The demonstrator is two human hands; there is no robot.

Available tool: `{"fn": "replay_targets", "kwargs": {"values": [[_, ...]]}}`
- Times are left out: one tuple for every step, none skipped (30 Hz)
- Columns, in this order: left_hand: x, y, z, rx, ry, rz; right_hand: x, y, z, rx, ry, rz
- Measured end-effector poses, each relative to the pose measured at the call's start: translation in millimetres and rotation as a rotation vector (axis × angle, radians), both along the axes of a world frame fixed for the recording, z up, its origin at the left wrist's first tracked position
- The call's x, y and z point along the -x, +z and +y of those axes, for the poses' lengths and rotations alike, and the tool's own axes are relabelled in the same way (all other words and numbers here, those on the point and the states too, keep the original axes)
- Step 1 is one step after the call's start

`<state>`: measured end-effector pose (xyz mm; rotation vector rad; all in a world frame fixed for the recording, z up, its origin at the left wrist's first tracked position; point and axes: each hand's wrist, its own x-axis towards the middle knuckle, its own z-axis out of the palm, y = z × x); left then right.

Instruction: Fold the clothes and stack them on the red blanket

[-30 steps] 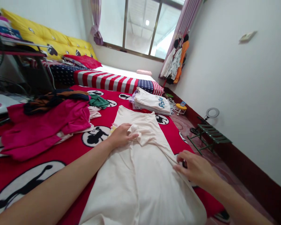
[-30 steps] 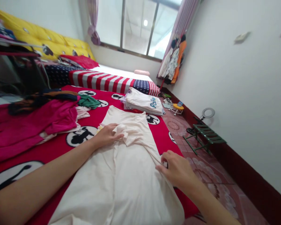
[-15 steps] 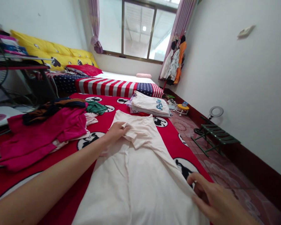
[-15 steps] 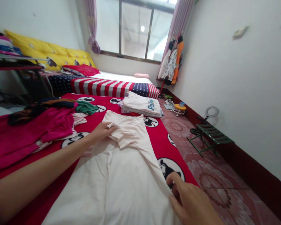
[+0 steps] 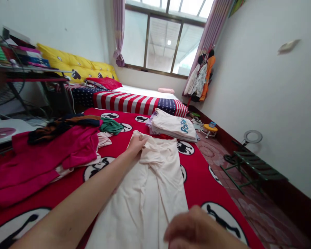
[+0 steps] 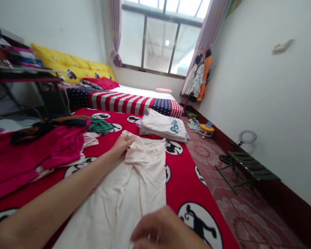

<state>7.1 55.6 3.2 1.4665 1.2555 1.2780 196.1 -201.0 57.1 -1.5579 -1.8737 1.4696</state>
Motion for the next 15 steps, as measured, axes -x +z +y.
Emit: {"fn": "replay_targets", "kwargs": {"values": [[2, -7.3, -1, -0.012, 0.007, -0.008, -6, -2.4, 23, -0.100, -0.090, 0.029], [3, -12.6, -1, -0.023, 0.009, -0.014, -13, -4.9, 50, -0.202, -0.167, 0.035], [3, -15.9, -2, -0.031, 0.008, -0.018, -21, -7.4, 78, -0.346, -0.253, -0.001], [3, -17.5, -4, -0.035, 0.005, -0.017, -29, -9.7, 107, -0.475, -0.322, -0.064], [3, -17.9, -5, -0.036, 0.001, -0.014, -36, -11.9, 135, -0.587, -0.387, -0.140], [3, -17.5, -6, -0.037, -0.005, -0.008, -42, -13.9, 162, -0.674, -0.419, -0.231], [3, -16.9, -8, -0.037, -0.019, 0.000, -47, -15.7, 185, -0.729, -0.450, -0.333], [3, -16.2, -9, -0.037, -0.041, 0.010, -50, -17.5, 206, -0.752, -0.466, -0.418], [3, -15.9, -10, -0.038, -0.068, 0.018, -51, -19.1, 222, -0.760, -0.466, -0.472], [3, -15.9, -11, -0.041, -0.098, 0.025, -52, -20.7, 235, -0.754, -0.459, -0.509], [4, -16.2, -11, -0.044, -0.124, 0.029, -52, -22.3, 244, -0.740, -0.444, -0.527], [4, -16.6, -11, -0.050, -0.138, 0.028, -53, -23.7, 251, -0.725, -0.425, -0.535], [5, -17.1, -10, -0.054, -0.140, 0.023, -54, -24.8, 256, -0.713, -0.413, -0.549], [6, -17.3, -9, -0.059, -0.131, 0.016, -56, -25.6, 258, -0.703, -0.413, -0.565], [7, -17.3, -7, -0.060, -0.119, 0.007, -59, -25.9, 259, -0.701, -0.430, -0.581]]}}
